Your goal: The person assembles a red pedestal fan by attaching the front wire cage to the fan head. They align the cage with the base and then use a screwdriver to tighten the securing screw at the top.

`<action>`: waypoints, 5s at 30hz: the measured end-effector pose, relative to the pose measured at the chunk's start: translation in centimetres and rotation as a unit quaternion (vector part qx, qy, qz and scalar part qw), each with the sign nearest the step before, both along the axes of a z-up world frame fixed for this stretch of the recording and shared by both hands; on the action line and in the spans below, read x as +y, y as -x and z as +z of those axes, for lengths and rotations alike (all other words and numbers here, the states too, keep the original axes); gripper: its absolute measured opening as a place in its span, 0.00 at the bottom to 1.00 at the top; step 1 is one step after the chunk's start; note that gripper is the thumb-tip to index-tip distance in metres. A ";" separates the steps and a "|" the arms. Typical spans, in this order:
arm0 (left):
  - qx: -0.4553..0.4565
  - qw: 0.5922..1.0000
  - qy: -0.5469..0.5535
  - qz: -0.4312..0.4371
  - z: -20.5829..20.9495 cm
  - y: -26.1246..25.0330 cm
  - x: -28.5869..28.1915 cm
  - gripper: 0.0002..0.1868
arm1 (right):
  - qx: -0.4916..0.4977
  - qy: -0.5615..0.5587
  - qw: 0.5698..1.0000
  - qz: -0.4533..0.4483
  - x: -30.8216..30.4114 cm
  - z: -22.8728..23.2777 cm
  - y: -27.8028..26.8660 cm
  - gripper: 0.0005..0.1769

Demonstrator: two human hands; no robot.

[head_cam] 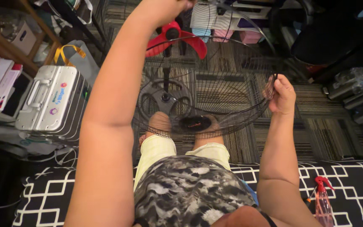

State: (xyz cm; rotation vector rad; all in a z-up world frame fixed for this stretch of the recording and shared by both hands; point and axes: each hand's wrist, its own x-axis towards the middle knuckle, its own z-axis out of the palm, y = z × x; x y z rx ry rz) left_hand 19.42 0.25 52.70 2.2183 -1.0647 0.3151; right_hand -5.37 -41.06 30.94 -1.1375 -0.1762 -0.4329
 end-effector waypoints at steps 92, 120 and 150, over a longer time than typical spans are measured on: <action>0.367 0.831 0.413 -0.068 -15.9 0.3 23.2 0.04 | 0.064 0.265 0.954 0.122 4.0 16.7 -10.5 0.06; 0.205 0.976 0.073 0.003 -10.1 4.8 20.2 0.28 | 0.155 0.409 0.873 0.214 13.6 20.9 -14.0 0.05; 0.573 0.711 0.397 -0.092 -38.4 9.7 21.2 0.14 | 0.176 0.366 0.911 0.065 5.7 18.5 -9.8 0.08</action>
